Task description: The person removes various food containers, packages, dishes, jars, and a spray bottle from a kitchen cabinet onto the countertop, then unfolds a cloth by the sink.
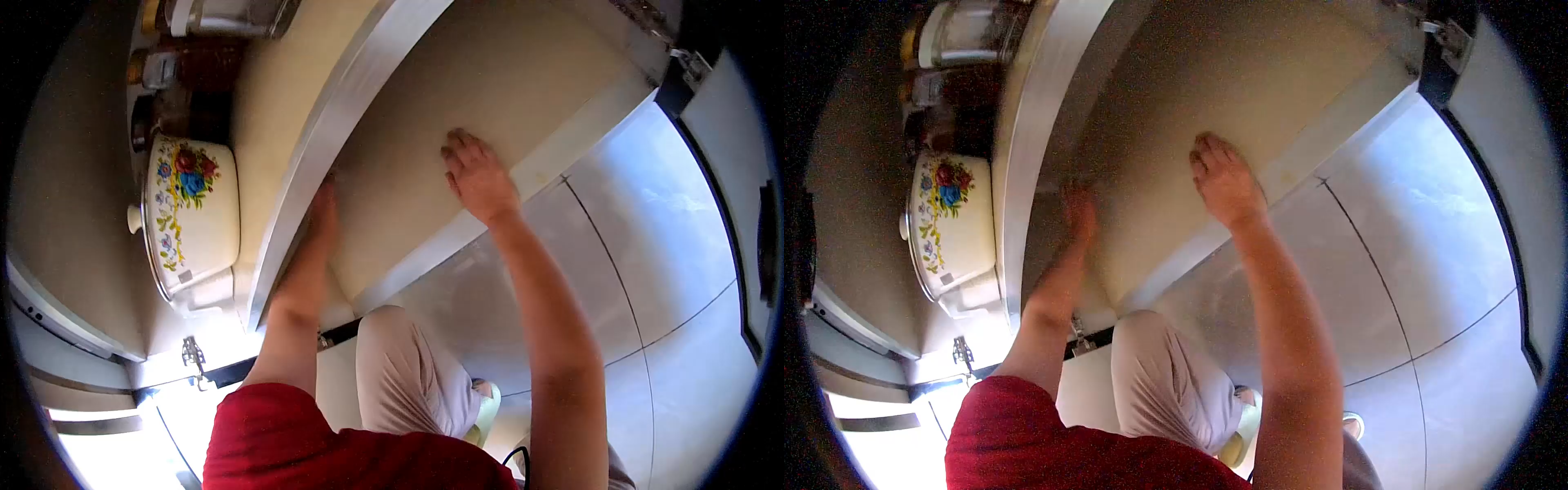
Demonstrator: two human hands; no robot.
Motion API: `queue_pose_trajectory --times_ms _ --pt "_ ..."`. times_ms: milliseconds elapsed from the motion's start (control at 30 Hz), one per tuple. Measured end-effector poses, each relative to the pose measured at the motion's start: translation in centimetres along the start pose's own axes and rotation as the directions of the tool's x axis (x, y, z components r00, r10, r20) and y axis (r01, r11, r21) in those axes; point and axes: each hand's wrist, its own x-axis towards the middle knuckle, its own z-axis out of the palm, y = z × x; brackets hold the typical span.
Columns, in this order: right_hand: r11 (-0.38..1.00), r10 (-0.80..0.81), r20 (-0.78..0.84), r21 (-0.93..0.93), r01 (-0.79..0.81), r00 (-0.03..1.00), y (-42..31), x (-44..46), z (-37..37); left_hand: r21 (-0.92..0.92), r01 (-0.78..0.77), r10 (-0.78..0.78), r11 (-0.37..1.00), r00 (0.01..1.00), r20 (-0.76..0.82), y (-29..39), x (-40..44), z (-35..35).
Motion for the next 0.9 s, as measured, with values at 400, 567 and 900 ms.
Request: queue_pose_trajectory --times_ms 400,567,900 --pt "0.992 0.006 -0.035 -0.128 -0.010 0.999 1.5 0.3 0.6 0.152 -0.485 0.507 0.861 0.800 -0.321 6.3 -6.2 -5.8" --pt "0.998 0.004 -0.040 -0.069 -0.007 0.999 1.2 0.4 -0.1 -0.070 -0.599 0.575 0.798 0.790 -0.211 4.8 -7.8 -3.9" --pt "0.998 0.059 -0.026 0.038 -0.058 0.998 1.1 0.7 0.3 -0.402 -0.392 0.333 0.827 0.919 -0.211 8.9 -7.0 -2.6"
